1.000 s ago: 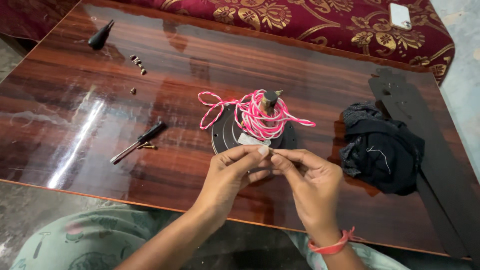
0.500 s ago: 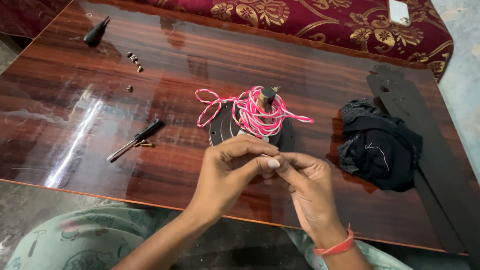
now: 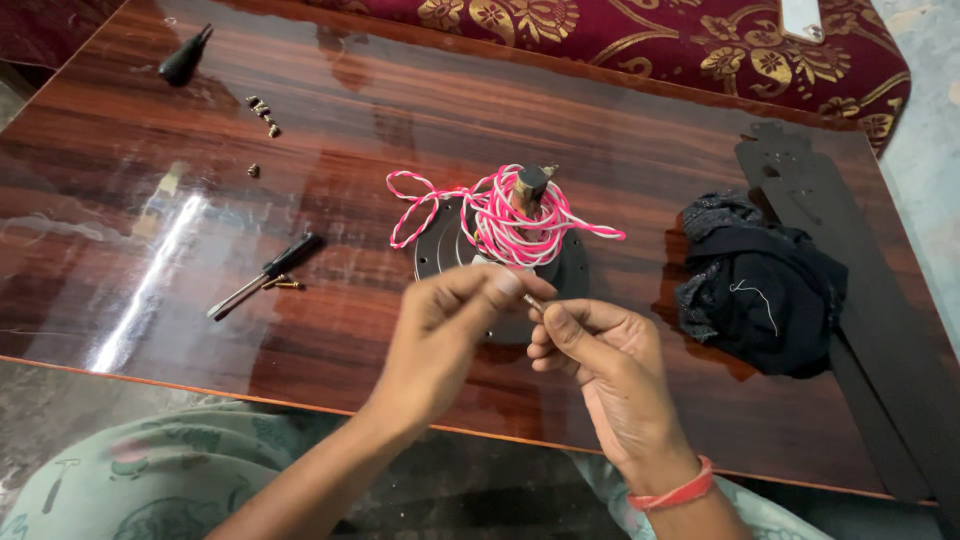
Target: The person works on a ceiling fan motor base on a low table, handling small screws and fitting a black mounting bracket piece against the fan housing. They pick up screws one at a time, position them at the housing edge, and use a screwdriver to drive them in, steadying the motor with the other hand.
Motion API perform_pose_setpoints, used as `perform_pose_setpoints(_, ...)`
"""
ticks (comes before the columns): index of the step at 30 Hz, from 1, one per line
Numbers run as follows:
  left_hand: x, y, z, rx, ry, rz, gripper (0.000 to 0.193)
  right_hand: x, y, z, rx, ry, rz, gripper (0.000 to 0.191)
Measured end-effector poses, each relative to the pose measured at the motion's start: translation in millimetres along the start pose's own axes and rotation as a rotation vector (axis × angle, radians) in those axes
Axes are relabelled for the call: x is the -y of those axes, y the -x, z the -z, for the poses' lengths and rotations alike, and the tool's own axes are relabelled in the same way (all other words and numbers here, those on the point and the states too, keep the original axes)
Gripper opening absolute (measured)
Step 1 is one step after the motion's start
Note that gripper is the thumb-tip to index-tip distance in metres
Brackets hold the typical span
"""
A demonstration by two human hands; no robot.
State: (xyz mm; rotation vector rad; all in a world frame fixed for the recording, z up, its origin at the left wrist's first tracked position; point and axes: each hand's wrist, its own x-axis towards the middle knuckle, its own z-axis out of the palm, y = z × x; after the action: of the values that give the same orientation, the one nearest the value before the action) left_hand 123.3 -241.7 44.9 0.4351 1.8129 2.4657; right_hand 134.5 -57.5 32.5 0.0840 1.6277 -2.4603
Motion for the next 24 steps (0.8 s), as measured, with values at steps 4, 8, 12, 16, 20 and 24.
perform_pose_setpoints(4, -16, -7, 20, -0.124, 0.013, -0.008, 0.021, 4, -2, -14, 0.007, -0.022, -0.011, 0.026)
perform_pose_setpoints(8, -26, -5, 28, -0.127, -0.029, 0.032, 0.022, 6, -3, -25, 0.01, -0.029, -0.004, 0.026)
perform_pose_setpoints(12, -34, -5, 31, -0.136, 0.057, 0.184, 0.027, 7, -3, -36, -0.029, 0.032, 0.086, 0.022)
perform_pose_setpoints(16, -35, -7, 27, -0.062, -0.009, 0.095, 0.021, 10, -2, -46, -0.068, 0.157, 0.216, 0.02)
perform_pose_setpoints(20, -32, -7, 27, -0.121, -0.016, 0.07, 0.019, 12, 1, -56, -0.058, 0.229, 0.37, 0.023)
perform_pose_setpoints(24, -31, -9, 33, -0.152, 0.075, 0.097, 0.02, 15, 1, -72, -0.03, 0.283, 0.474, 0.023)
